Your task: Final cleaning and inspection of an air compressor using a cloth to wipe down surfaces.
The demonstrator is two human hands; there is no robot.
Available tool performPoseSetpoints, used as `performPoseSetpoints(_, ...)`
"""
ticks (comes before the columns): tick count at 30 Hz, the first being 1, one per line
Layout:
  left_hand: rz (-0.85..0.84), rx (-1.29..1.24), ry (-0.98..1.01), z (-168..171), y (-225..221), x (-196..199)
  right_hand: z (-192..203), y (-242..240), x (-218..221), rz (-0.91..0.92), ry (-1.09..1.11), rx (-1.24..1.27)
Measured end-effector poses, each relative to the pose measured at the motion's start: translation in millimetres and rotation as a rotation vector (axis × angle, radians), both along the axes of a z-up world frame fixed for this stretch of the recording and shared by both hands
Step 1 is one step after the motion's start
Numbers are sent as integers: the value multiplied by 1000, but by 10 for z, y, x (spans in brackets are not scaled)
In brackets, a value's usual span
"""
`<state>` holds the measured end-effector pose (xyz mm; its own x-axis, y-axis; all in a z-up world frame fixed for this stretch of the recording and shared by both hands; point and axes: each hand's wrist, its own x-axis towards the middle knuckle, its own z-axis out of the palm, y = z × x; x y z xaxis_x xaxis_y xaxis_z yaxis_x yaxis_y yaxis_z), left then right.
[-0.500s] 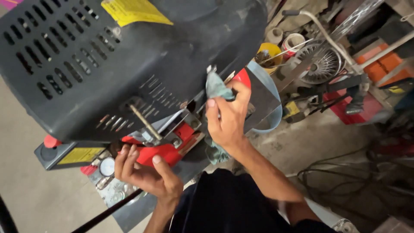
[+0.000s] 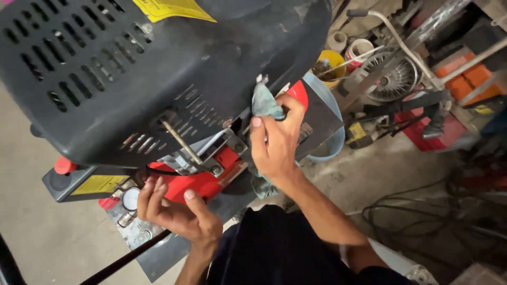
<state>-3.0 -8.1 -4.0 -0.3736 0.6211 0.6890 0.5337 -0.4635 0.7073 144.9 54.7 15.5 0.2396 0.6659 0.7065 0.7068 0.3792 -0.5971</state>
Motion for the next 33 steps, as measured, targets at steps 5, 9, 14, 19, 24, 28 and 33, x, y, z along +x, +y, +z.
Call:
performPoseSetpoints(5,2,-1,18,-1,10,15,-2,-66,-130,16,125,-68)
performPoseSetpoints(9,2,-14,12,5,-13,-1,55,-5,-18,-37,53,-32)
performPoseSetpoints(14,-8,-3,25,18,34,9,114,-33,-36,18,70,-39)
performPoseSetpoints(19,-14,-22,-2,28,52,54,105,-107,-167,-43,136,-110)
performPoseSetpoints(24,20,-16,11,12,40,-15,59,-22,-80,-39,85,-96)
performPoseSetpoints(28,46,-18,16,-22,58,-40,75,-67,-173,2,72,-51)
performPoseSetpoints(33,10,-31,-2,-39,46,-4,45,-80,-97,-42,87,-104)
